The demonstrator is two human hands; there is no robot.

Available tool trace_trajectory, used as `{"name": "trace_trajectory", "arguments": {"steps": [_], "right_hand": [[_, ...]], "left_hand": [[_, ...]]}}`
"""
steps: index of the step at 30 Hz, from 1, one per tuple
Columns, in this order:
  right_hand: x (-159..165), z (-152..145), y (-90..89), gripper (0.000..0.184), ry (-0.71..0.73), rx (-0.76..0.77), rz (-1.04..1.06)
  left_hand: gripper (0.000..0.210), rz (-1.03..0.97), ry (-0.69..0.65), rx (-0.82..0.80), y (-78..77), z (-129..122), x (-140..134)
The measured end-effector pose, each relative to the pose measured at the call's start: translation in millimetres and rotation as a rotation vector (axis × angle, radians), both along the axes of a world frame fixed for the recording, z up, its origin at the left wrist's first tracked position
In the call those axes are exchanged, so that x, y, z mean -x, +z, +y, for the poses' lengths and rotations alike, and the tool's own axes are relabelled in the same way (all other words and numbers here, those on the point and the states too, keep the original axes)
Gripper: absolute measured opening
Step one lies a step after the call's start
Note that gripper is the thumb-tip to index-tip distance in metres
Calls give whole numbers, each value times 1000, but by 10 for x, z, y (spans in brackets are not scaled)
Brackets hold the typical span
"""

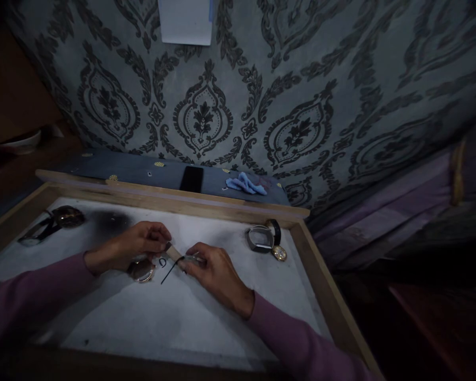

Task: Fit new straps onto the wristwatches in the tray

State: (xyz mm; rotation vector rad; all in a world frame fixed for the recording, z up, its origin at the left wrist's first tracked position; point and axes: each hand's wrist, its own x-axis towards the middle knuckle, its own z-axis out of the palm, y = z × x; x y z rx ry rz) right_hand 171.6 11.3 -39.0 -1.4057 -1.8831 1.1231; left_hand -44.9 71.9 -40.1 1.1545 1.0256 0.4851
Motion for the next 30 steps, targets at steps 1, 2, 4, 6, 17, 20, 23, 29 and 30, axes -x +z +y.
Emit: {"name": "trace_trajectory", "arguments": {"steps": [1,2,4,6,17,20,23,29,30], "right_hand": [[-8,19,-16,30,-2,18,80],[-11,37,-35,35,-8,31,150],[1,62,-71,44,-46,43,240],[38,63,-90,48,-101,63,287],[290,-99,1,47,-45,310,503],[294,-128,32,44,-64,299,483],[292,-141,44,41,-73,289,479],[289,-156,-6,39,-78,246,484],[290,-160,-7,38,-79,246,486]], "left_hand": [[24,-1,3,-2,6,-2,-3],[24,-2,10,-6,16,-7,-7],[24,-3,25,-20,48,-27,-21],[25,-1,47,-31,95,-62,-41],[32,-41,24,28,229,-285,-122],[34,-40,21,21,238,-294,-129],[36,-36,22,15,239,-297,-133],[38,-38,28,13,226,-300,-129],[38,-38,31,13,228,-304,-129]]}}
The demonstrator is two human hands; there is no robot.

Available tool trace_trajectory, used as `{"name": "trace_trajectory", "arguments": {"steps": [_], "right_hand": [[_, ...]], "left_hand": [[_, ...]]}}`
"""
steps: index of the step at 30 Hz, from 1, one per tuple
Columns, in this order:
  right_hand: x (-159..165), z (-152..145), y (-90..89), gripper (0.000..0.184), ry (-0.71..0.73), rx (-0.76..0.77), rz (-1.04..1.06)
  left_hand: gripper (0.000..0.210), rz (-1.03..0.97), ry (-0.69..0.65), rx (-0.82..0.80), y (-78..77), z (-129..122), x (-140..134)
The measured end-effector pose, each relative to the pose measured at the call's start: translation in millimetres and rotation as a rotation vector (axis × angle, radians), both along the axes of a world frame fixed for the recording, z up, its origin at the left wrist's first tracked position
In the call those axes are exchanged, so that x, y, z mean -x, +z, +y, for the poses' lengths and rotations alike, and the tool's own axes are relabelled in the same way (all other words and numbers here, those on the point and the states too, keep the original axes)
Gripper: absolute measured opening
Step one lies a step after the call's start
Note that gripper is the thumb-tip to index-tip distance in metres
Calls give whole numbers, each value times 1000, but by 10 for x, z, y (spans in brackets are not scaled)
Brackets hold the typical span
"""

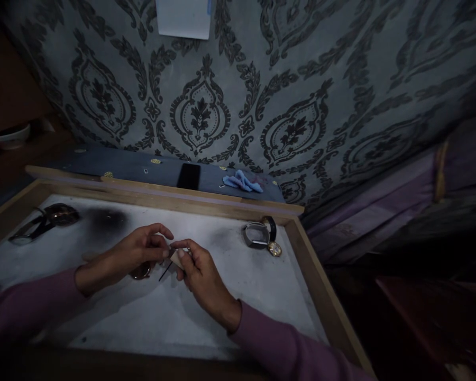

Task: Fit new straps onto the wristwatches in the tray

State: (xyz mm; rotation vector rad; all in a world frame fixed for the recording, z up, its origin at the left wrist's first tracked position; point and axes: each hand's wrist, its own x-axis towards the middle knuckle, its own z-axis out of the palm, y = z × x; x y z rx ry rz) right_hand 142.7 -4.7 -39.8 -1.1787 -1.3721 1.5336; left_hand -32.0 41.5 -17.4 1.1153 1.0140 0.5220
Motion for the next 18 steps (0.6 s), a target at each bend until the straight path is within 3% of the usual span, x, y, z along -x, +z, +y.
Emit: {"name": "trace_trajectory", "arguments": {"steps": [9,12,15,18], "right_hand": [[18,-18,35,36,-40,37,35],[3,-23,38,35,-70,78,45],[-21,-29,61,34,-111,112,52],[-46,-31,95,35,-116,155,66]], "left_hand": [[43,12,-26,-30,-2,18,7],[31,96,-74,-227,38,122,147],[16,395,-210,-589,127,213,380],[21,610,-373,-618,203,215,576]]}}
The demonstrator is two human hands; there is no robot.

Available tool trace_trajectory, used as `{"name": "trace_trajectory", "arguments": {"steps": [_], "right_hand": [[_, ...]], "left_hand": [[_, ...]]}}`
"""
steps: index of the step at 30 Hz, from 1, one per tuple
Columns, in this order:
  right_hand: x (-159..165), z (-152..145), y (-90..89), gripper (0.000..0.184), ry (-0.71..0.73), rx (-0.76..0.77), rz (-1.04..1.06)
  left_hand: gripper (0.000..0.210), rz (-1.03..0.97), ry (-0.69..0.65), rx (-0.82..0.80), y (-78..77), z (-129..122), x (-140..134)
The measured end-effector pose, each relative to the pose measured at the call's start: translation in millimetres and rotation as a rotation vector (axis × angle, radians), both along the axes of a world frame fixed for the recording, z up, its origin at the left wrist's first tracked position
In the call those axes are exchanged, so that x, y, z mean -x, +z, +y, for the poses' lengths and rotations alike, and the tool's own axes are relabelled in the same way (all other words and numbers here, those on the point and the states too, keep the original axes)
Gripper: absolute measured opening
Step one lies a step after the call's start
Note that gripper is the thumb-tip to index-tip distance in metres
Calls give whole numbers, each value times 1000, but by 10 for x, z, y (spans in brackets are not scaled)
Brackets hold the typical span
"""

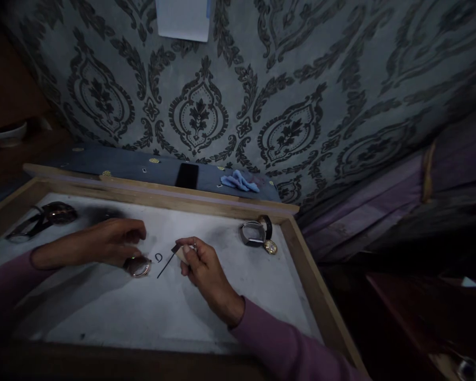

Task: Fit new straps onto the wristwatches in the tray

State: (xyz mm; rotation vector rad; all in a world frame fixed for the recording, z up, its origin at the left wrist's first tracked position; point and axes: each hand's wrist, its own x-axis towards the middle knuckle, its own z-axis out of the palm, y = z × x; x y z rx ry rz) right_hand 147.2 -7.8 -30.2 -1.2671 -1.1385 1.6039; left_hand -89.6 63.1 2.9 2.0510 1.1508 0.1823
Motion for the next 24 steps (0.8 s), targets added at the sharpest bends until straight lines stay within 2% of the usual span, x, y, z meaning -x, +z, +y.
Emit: {"name": "trace_trajectory", "arguments": {"steps": [3,7,10,14,18,20,24], "right_hand": [[-17,3,22,36,3,45,24],[-26,2,41,37,-30,76,89],[-31,-8,76,34,-72,88,118],[-51,-38,134,31,-87,102,116],[-78,-72,164,34,-92,113,121],[-88,-82,175,35,-96,116,142],[-100,-81,188,36,-70,148,187]], "left_hand": [[30,111,-71,-27,-10,-66,64],[26,112,-138,-121,-137,-131,31],[19,109,-151,-128,-201,-142,16],[10,123,-179,-76,-181,-149,15],[4,1,-186,-24,-134,-156,-21],[14,-57,-179,55,-109,-165,-64],[24,-180,-164,425,-64,-216,-173]]}}
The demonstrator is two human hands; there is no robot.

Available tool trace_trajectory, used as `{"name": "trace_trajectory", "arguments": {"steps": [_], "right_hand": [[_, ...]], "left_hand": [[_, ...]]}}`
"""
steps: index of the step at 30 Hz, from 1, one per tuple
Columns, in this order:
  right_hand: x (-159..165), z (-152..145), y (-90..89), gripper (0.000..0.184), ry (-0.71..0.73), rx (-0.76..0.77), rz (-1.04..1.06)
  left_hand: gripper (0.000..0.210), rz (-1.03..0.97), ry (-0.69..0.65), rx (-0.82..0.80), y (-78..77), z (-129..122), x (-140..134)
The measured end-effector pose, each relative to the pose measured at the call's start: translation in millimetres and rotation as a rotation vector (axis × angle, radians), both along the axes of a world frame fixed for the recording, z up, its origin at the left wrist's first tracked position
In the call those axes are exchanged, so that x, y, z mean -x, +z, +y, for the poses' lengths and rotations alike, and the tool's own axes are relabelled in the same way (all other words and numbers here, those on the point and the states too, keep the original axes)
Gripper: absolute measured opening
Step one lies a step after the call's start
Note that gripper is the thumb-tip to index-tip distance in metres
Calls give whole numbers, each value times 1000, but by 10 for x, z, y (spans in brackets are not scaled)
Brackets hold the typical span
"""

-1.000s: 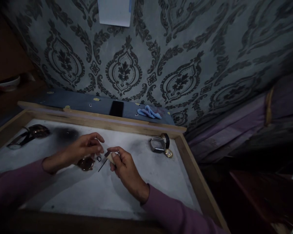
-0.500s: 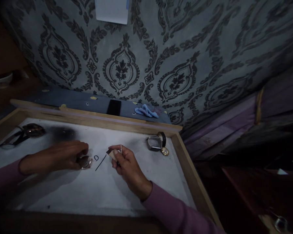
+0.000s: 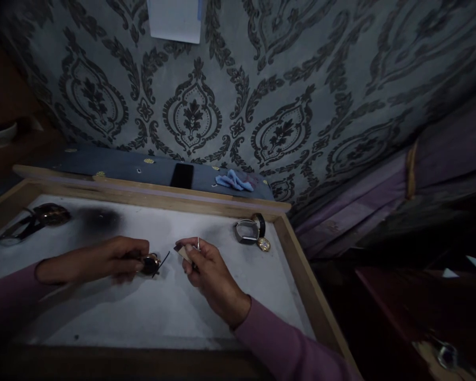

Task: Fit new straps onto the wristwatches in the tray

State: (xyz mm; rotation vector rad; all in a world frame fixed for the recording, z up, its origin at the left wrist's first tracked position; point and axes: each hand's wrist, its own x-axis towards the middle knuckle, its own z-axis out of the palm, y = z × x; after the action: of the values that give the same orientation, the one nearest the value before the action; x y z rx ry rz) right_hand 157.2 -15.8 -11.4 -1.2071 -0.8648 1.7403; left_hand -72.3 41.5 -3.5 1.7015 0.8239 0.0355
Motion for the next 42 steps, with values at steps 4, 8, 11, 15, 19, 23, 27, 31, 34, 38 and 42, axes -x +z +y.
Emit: {"name": "trace_trajectory", "arguments": {"steps": [4,8,11,15,19,23,27,31,34,38,42], "right_hand": [[-4,8,-3,35,40,23,28],[-8,2,6,30,41,-31,-10],[-14,-8,3,26,42,-91,-79],[-29,-10,-39,22,81,-145,-161],[-44,1,-78,25,150,-217,-189],[-47,5,-77,30,189,-288,-217],[-47,2,-57,28,184,-347,-234],[-56,-2,-45,27,203,-433,-286],[-69,-7,-39,28,217,-489,-334],[-83,-19,-28,28,217,-528,-388],[-91,-29,-21,29,218,-551,-431]], "left_hand": [[28,-28,41,182,-4,-60,-85],[29,-56,87,208,-29,-88,-135],[29,-77,104,228,-23,-98,-155],[29,-111,132,237,19,-114,-161],[31,-153,154,223,72,-125,-158],[32,-165,142,197,100,-124,-152],[30,-217,136,149,76,-128,-152],[27,-268,167,92,40,-154,-175],[26,-266,192,19,37,-193,-192],[20,-212,193,-112,60,-253,-197],[17,-131,188,-256,79,-281,-196]]}}
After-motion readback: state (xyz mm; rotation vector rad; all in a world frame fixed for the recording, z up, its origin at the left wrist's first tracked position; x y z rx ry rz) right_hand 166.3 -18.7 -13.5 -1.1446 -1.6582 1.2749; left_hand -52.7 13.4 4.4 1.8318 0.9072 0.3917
